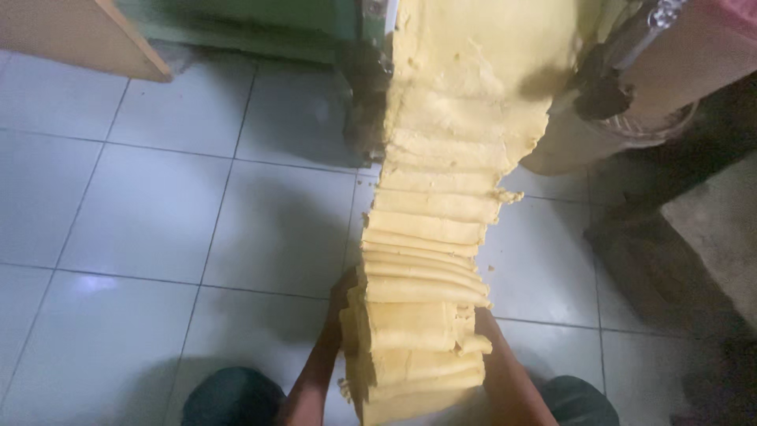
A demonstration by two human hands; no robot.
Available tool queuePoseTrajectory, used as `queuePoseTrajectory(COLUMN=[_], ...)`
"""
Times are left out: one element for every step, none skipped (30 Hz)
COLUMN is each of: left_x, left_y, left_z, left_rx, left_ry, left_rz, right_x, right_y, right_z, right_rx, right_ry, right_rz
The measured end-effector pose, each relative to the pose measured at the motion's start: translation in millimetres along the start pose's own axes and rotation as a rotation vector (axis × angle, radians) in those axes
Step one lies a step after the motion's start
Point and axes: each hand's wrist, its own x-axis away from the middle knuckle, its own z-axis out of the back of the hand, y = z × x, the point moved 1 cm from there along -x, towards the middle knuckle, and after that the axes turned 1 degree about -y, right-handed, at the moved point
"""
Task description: The person feeds a long sheet of yellow dough through a manual dough sheeter, repeatedly folding and passing it to thin it. They collect the processed dough on the floor and occasionally gather loose crumbs.
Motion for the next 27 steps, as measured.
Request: queuePoseTrajectory(left_x=[10,18,22,21,16,6,-7,-24,-39,-55,-65,-74,-78,-81,-82,-80,-79,-77,-77,-78,-79,-80,-81,-82,-82,-82,-81], left_y=[-2,-2,1,6,14,24,36,49,61,74,83,91,98,103,107,108,107,104,100,95,88,81,74,67,59,52,46], left_z=[-2,-5,-6,-6,-6,-5,-5,-3,-2,-2,-2,-1,-2,-4,-6,-8,-12,-15,-20,-24,-28,-32,-35,-37,-38,-37,-37], left_rx=[0.023,0.042,0.06,0.095,0.132,0.163,0.197,0.243,0.287,0.362,0.476,0.589,0.71,0.749,0.79,0.796,0.795,0.789,0.78,0.773,0.772,0.768,0.766,0.763,0.764,0.757,0.743], left_ry=[-0.007,-0.019,-0.034,-0.045,-0.057,-0.069,-0.09,-0.106,-0.128,-0.12,-0.074,-0.027,0.016,-0.027,-0.061,-0.094,-0.128,-0.16,-0.195,-0.219,-0.255,-0.264,-0.281,-0.287,-0.289,-0.28,-0.279], left_rz=[0.006,0.01,0.019,-0.003,-0.035,-0.08,-0.101,-0.108,-0.115,-0.041,0.1,0.225,0.349,0.325,0.334,0.323,0.308,0.3,0.292,0.286,0.28,0.297,0.319,0.339,0.355,0.371,0.382], right_x=[7,12,16,19,20,21,20,19,19,19,20,18,21,26,36,46,51,55,61,64,68,71,76,81,87,95,103], right_y=[5,7,8,6,1,-4,-11,-19,-28,-34,-40,-44,-50,-54,-56,-56,-56,-55,-53,-51,-52,-53,-54,-56,-59,-61,-62], right_z=[3,7,11,17,22,26,29,31,28,25,22,19,14,7,3,-2,-7,-11,-14,-17,-17,-15,-12,-8,-2,5,11], right_rx=[0.004,-0.009,-0.022,-0.025,-0.021,-0.013,0.0,0.027,0.05,-0.003,-0.041,-0.23,-0.149,-0.074,-0.009,-0.022,-0.043,-0.064,-0.007,0.058,0.127,0.217,0.303,0.394,0.418,0.434,0.445], right_ry=[-0.004,-0.006,-0.009,-0.003,-0.002,-0.001,0.002,-0.001,-0.006,0.034,0.062,0.183,0.191,0.204,0.224,0.222,0.22,0.213,0.209,0.204,0.201,0.249,0.299,0.349,0.41,0.473,0.539], right_rz=[-0.009,-0.013,-0.019,-0.002,0.024,0.056,0.092,0.121,0.145,0.115,0.085,-0.007,0.076,0.156,0.228,0.182,0.135,0.092,0.15,0.211,0.276,0.332,0.385,0.439,0.532,0.621,0.708])
